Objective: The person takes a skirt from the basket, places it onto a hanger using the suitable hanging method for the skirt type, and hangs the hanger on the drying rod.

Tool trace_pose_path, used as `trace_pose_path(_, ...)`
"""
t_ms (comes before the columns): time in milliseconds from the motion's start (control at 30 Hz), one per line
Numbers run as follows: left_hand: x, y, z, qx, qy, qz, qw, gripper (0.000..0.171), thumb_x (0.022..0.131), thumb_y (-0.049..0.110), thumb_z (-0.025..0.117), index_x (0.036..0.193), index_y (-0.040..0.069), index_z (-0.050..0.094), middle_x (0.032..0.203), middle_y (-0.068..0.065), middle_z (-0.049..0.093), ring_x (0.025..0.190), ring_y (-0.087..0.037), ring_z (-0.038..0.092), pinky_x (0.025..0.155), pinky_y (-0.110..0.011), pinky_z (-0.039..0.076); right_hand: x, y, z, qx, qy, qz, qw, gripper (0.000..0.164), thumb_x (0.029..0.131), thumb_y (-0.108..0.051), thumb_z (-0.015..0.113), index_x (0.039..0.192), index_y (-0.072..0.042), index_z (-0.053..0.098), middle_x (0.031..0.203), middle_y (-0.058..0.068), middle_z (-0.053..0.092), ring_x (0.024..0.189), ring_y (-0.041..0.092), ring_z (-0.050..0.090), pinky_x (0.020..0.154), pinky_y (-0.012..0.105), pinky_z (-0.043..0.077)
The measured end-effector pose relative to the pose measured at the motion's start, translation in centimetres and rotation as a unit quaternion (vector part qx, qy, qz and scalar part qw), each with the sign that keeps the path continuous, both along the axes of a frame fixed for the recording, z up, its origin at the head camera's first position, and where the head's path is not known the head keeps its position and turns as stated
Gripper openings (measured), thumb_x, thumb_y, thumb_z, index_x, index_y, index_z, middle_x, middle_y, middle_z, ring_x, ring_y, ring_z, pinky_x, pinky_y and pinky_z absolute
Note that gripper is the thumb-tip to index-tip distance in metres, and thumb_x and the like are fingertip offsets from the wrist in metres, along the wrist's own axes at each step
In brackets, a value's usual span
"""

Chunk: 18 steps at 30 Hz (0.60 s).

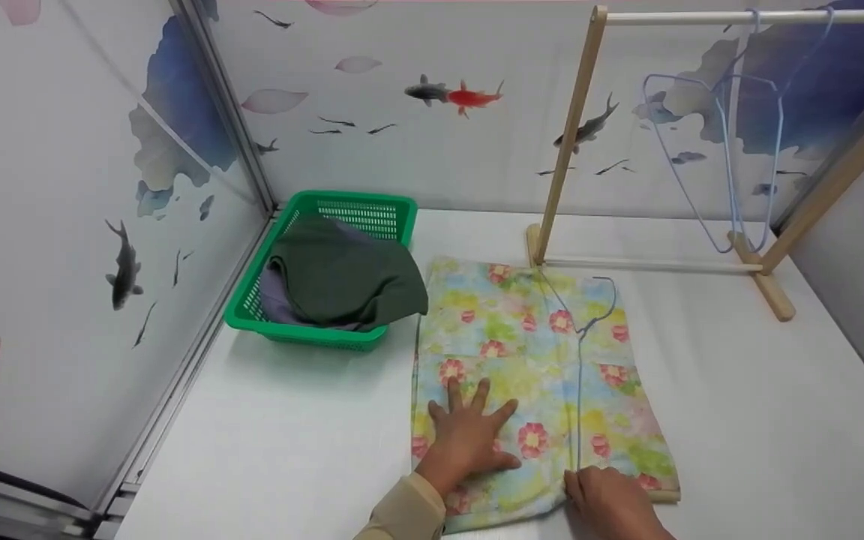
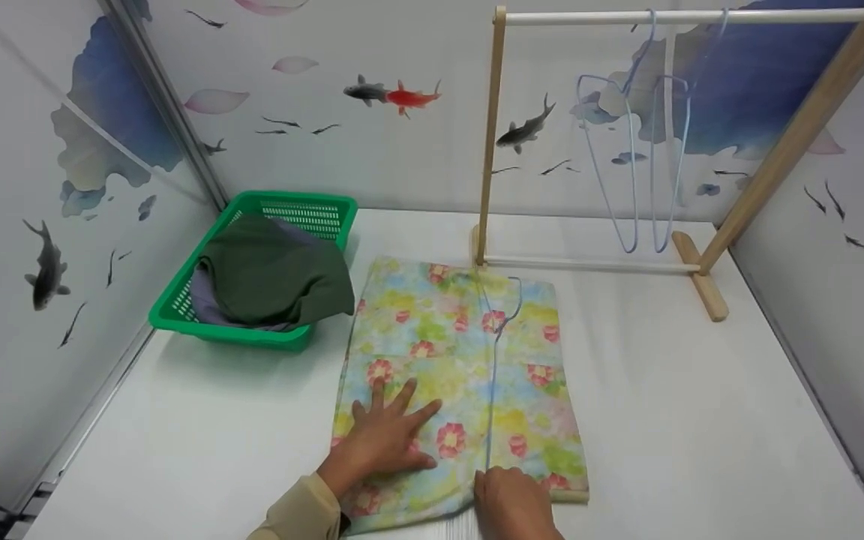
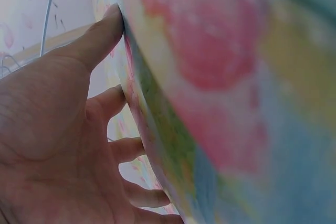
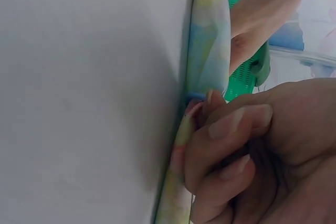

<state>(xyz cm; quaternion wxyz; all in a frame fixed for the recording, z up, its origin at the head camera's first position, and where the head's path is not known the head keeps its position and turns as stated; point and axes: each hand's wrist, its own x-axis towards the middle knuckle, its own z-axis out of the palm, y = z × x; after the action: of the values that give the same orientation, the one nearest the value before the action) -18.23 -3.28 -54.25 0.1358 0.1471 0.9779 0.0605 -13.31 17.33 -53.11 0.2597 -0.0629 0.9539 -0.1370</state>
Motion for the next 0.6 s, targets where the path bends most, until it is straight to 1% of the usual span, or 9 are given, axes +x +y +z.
trace_pose_path(67, 0.0, 0.0, -0.1, 0.0, 0.003, 0.0, 1.0, 0.084, 0.067, 0.075, 0.057, 0.14, 0.048, 0.025, 0.151, -0.006, 0.015, 0.13, -0.052, 0.005, 0.086, -0.071, 0.023, 0.5, -0.2, 0.2, -0.003, -0.004, 0.007, 1.0, 0.042, 0.096, -0.027, 0.046, 0.056, -0.012, 0.047, 0.049, 0.002, 0.037, 0.044, 0.019, 0.04, 0.048, 0.036, 0.034)
trace_pose_path(133, 0.0, 0.0, -0.2, 0.0, 0.005, 0.0, 1.0, 0.084, 0.067, 0.075, 0.057, 0.14, 0.048, 0.025, 0.151, -0.006, 0.015, 0.13, -0.052, 0.005, 0.086, -0.071, 0.023, 1.0, -0.6, 0.3, -0.015, -0.01, -0.006, 1.0, 0.045, 0.096, -0.027, 0.045, 0.054, -0.012, 0.047, 0.048, 0.001, 0.035, 0.043, 0.018, 0.04, 0.048, 0.035, 0.034)
trace_pose_path(200, 0.0, 0.0, -0.2, 0.001, 0.007, 0.002, 1.0, 0.084, 0.066, 0.074, 0.057, 0.14, 0.048, 0.026, 0.151, -0.006, 0.015, 0.13, -0.052, 0.005, 0.086, -0.071, 0.023, 1.5, -1.1, 0.5, -0.021, -0.008, -0.001, 1.0, 0.045, 0.096, -0.027, 0.045, 0.053, -0.012, 0.046, 0.048, 0.001, 0.034, 0.042, 0.018, 0.04, 0.047, 0.035, 0.035)
trace_pose_path(333, 0.0, 0.1, -0.1, 0.008, 0.001, 0.007, 0.9999, 0.084, 0.066, 0.074, 0.058, 0.139, 0.048, 0.027, 0.151, -0.006, 0.015, 0.13, -0.052, 0.005, 0.086, -0.071, 0.022, 2.1, -2.0, 0.6, -0.018, -0.003, -0.001, 1.0, 0.046, 0.095, -0.028, 0.047, 0.052, -0.012, 0.047, 0.047, 0.0, 0.035, 0.041, 0.018, 0.042, 0.046, 0.035, 0.036)
trace_pose_path(467, -0.1, 0.1, 0.0, 0.013, -0.011, 0.01, 0.9998, 0.084, 0.066, 0.073, 0.059, 0.139, 0.049, 0.027, 0.151, -0.005, 0.014, 0.13, -0.051, 0.003, 0.087, -0.072, 0.021, 2.1, -2.7, 0.6, -0.014, -0.005, 0.002, 1.0, 0.045, 0.094, -0.028, 0.049, 0.053, -0.012, 0.048, 0.047, 0.001, 0.037, 0.042, 0.018, 0.043, 0.046, 0.037, 0.038)
trace_pose_path(600, 0.0, 0.1, 0.2, 0.016, -0.015, 0.011, 0.9997, 0.083, 0.066, 0.073, 0.059, 0.139, 0.049, 0.027, 0.151, -0.005, 0.014, 0.13, -0.051, 0.003, 0.088, -0.072, 0.02, 1.5, -3.2, 0.5, -0.01, -0.015, 0.0, 1.0, 0.042, 0.095, -0.029, 0.047, 0.057, -0.01, 0.051, 0.05, 0.003, 0.041, 0.044, 0.02, 0.047, 0.048, 0.038, 0.038)
